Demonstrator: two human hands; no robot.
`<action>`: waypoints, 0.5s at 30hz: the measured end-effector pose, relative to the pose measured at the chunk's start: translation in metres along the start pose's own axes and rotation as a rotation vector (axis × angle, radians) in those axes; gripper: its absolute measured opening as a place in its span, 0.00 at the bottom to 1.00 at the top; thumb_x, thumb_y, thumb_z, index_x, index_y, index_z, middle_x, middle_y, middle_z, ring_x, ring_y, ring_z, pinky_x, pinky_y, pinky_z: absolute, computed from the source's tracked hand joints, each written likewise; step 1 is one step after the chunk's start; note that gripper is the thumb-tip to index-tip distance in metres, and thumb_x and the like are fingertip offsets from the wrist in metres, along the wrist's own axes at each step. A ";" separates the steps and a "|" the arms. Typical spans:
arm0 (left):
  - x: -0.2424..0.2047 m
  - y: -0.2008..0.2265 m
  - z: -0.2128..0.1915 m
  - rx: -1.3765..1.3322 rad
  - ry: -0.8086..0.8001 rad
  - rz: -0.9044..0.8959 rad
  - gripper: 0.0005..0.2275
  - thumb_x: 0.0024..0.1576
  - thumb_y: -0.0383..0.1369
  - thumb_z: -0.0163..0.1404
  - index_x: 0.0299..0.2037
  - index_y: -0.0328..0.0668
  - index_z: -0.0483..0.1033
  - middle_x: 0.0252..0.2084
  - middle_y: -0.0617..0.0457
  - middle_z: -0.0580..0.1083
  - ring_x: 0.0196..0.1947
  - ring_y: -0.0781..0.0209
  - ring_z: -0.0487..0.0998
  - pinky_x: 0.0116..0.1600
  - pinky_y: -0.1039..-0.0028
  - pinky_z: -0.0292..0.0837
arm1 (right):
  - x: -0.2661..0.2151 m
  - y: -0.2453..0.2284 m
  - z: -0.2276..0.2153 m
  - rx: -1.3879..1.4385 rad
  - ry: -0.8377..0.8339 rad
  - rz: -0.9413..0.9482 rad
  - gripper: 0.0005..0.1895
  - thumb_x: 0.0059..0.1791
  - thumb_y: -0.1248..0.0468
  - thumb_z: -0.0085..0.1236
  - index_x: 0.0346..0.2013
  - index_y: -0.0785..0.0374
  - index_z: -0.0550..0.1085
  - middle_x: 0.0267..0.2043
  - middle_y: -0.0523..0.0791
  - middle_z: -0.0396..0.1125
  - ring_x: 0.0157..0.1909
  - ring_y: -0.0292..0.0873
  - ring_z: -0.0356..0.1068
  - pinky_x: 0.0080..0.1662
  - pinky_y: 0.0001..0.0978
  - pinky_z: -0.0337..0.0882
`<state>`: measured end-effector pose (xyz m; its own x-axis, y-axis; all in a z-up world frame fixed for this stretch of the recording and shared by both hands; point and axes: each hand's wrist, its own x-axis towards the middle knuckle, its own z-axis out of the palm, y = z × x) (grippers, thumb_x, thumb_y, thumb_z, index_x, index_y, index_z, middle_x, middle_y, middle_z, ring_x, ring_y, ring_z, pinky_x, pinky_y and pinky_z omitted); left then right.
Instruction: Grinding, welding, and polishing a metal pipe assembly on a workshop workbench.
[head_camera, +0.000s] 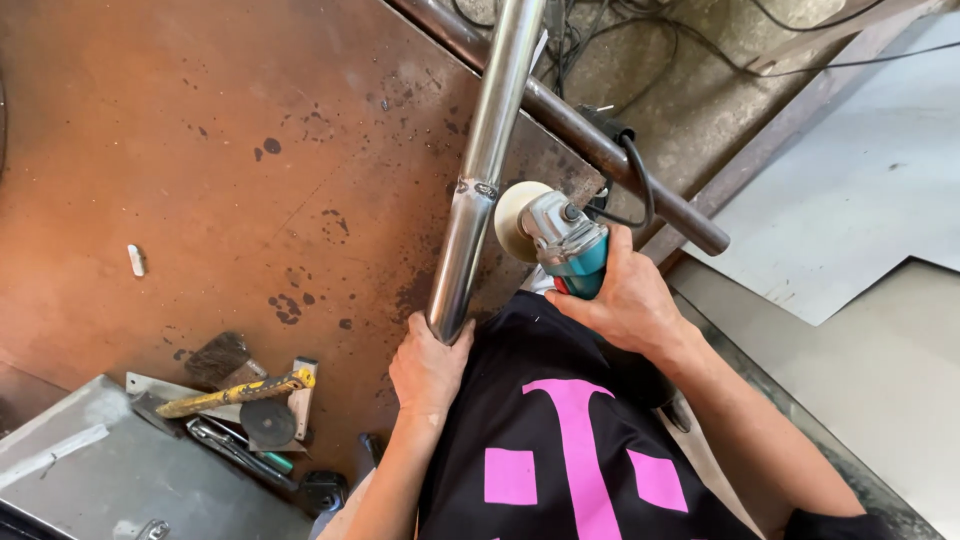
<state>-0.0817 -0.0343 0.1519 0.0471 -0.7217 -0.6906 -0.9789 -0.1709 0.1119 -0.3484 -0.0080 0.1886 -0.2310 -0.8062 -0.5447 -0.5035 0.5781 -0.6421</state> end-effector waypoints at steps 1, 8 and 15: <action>-0.001 0.000 0.002 0.007 -0.004 -0.002 0.29 0.50 0.57 0.57 0.43 0.37 0.68 0.35 0.34 0.79 0.37 0.35 0.81 0.44 0.51 0.76 | 0.002 0.000 0.000 0.005 -0.003 0.005 0.51 0.37 0.50 0.74 0.58 0.77 0.55 0.38 0.66 0.72 0.43 0.69 0.74 0.44 0.53 0.72; -0.005 0.005 0.004 0.064 0.082 0.016 0.28 0.51 0.57 0.57 0.42 0.37 0.67 0.34 0.35 0.78 0.35 0.35 0.81 0.41 0.50 0.76 | 0.010 -0.007 -0.004 -0.019 -0.082 0.072 0.50 0.37 0.49 0.74 0.59 0.77 0.56 0.37 0.66 0.72 0.43 0.68 0.75 0.45 0.52 0.73; -0.007 0.005 0.009 0.084 0.132 0.029 0.30 0.50 0.58 0.58 0.43 0.36 0.67 0.35 0.35 0.78 0.34 0.34 0.80 0.39 0.49 0.76 | 0.014 -0.011 -0.004 -0.011 -0.085 0.035 0.51 0.38 0.49 0.73 0.59 0.77 0.56 0.39 0.66 0.72 0.44 0.68 0.74 0.45 0.52 0.72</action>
<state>-0.0887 -0.0243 0.1507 0.0384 -0.8082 -0.5877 -0.9932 -0.0955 0.0665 -0.3492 -0.0262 0.1902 -0.1771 -0.7716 -0.6110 -0.5054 0.6040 -0.6162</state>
